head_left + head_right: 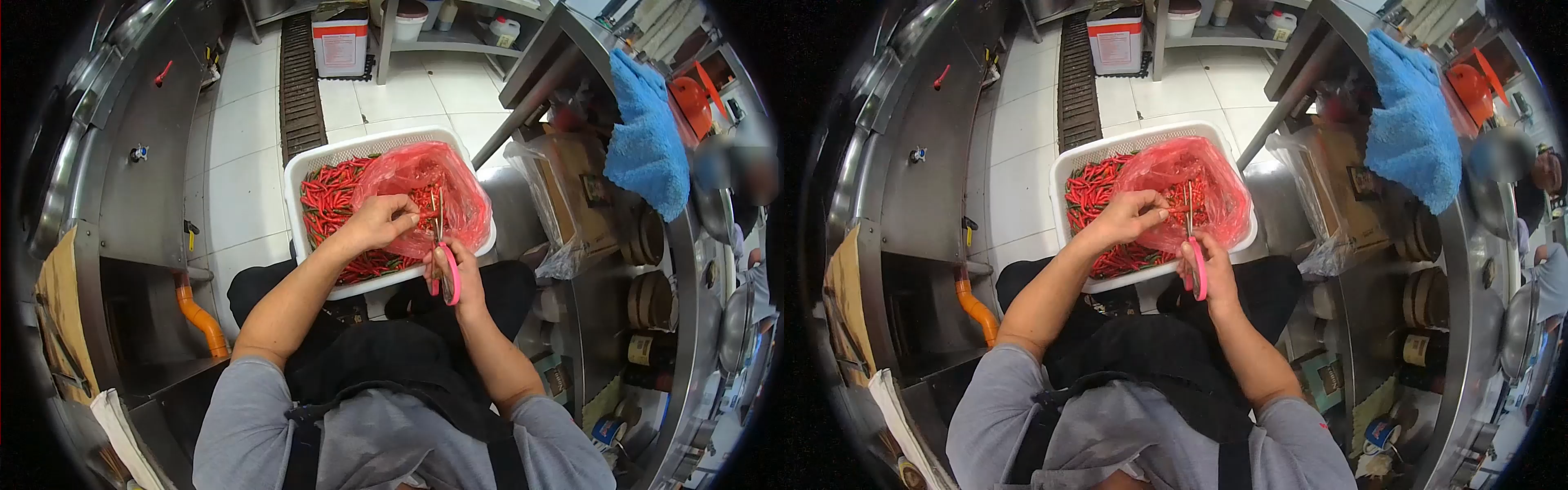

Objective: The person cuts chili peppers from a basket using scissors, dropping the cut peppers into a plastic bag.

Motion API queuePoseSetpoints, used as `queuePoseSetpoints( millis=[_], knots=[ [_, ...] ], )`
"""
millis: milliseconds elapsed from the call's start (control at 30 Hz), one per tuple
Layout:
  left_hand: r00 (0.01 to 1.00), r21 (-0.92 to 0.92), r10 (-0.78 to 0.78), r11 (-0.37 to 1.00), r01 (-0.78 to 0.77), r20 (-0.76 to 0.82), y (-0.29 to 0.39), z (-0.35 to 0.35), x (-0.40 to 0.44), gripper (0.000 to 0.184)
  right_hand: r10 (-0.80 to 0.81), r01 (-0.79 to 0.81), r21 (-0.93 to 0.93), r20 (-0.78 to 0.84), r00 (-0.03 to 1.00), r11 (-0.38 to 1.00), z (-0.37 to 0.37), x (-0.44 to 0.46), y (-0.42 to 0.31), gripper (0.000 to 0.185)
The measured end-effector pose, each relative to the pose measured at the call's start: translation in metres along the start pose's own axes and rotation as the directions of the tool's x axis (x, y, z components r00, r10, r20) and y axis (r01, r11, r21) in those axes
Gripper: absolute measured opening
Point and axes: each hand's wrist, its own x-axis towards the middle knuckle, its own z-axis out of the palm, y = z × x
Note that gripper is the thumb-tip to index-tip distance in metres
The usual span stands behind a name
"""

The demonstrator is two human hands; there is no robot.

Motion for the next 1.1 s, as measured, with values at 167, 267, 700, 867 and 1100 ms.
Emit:
queuePoseSetpoints(
  millis=[167,267,700,867,1100],
  knots=[
    [0.997,0.228,0.035,0.972,-0.051,0.069,-0.023,0.008,0.002,0.018,0.268,-0.268,-0.042,-0.001,0.963,0.963,0.001,-0.01,0.007,0.032],
    [0.989,0.345,-0.016,0.938,-0.035,0.144,-0.025,0.006,0.002,0.017,0.305,-0.302,-0.097,0.017,0.952,0.948,0.0,-0.011,0.012,0.033],
    [0.999,0.116,-0.002,0.993,-0.003,0.041,-0.006,0.008,0.004,0.018,0.219,-0.217,-0.041,0.06,0.974,0.975,-0.015,-0.027,0.017,0.034],
    [0.988,0.067,0.081,0.994,-0.09,0.131,-0.021,0.023,0.005,0.018,0.135,-0.135,-0.014,-0.002,0.991,0.991,-0.008,-0.015,0.004,0.032],
    [0.994,0.274,-0.029,0.962,0.0,0.103,-0.032,0.017,0.008,0.017,0.277,-0.277,-0.066,-0.001,0.961,0.959,-0.013,-0.013,0.014,0.026]
  ],
)
